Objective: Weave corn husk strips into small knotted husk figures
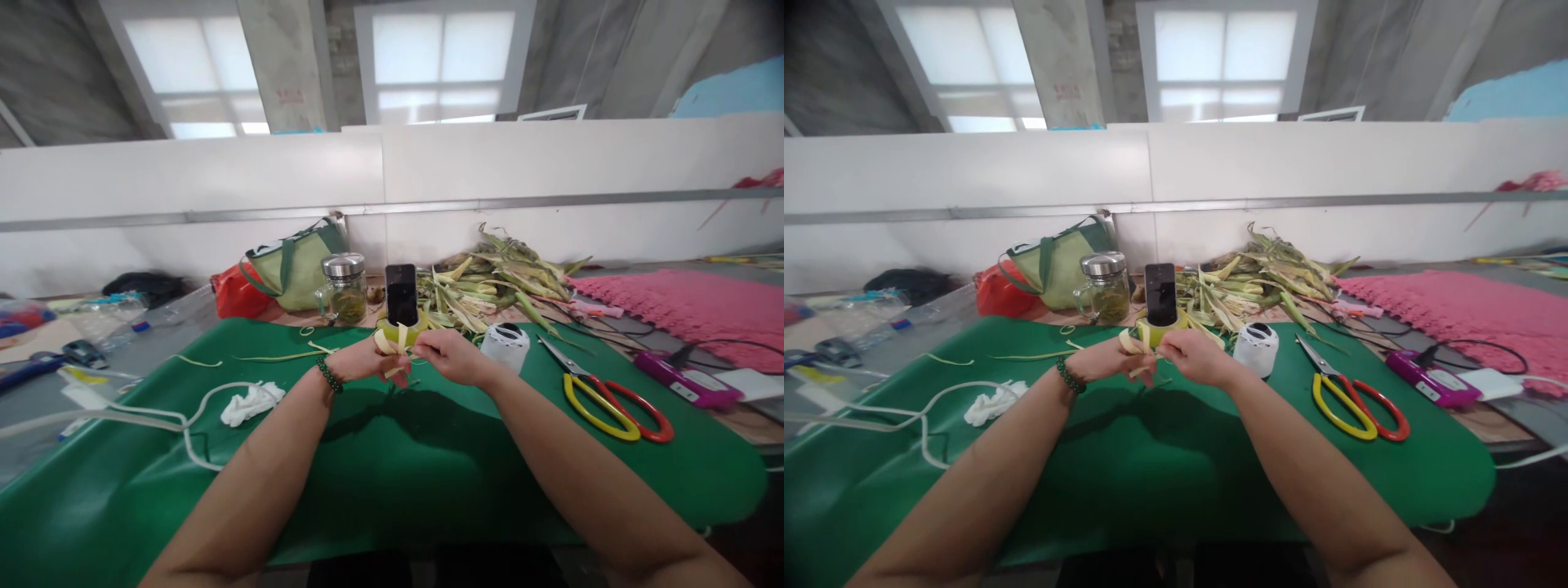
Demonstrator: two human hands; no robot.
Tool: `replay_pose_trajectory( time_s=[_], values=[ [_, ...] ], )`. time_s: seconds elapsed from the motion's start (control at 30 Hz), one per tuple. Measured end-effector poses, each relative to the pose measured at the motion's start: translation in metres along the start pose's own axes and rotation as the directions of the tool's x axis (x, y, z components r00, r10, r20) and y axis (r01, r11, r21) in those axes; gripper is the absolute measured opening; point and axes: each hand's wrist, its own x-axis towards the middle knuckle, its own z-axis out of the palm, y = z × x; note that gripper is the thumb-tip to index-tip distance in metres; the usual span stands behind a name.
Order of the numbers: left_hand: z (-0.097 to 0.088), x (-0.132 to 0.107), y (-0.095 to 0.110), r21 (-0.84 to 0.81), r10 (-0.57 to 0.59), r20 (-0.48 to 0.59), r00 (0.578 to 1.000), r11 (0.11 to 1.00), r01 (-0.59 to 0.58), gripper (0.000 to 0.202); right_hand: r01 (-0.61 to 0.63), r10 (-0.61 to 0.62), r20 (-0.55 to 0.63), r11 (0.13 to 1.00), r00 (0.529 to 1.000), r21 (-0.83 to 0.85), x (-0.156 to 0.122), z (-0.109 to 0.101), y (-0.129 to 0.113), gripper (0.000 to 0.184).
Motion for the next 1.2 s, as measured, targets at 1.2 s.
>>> replay_pose_trajectory(
  time_s=[1.2],
  values=[
    [0.039, 0.027, 0.002, -0.532, -0.037, -0.614, 0.788, 0.757, -0.378, 0.035, -0.271, 0.278, -0.220, 0.961, 0.935, 0.062, 0.011, 0.046, -0.015, 0.034]
  ],
)
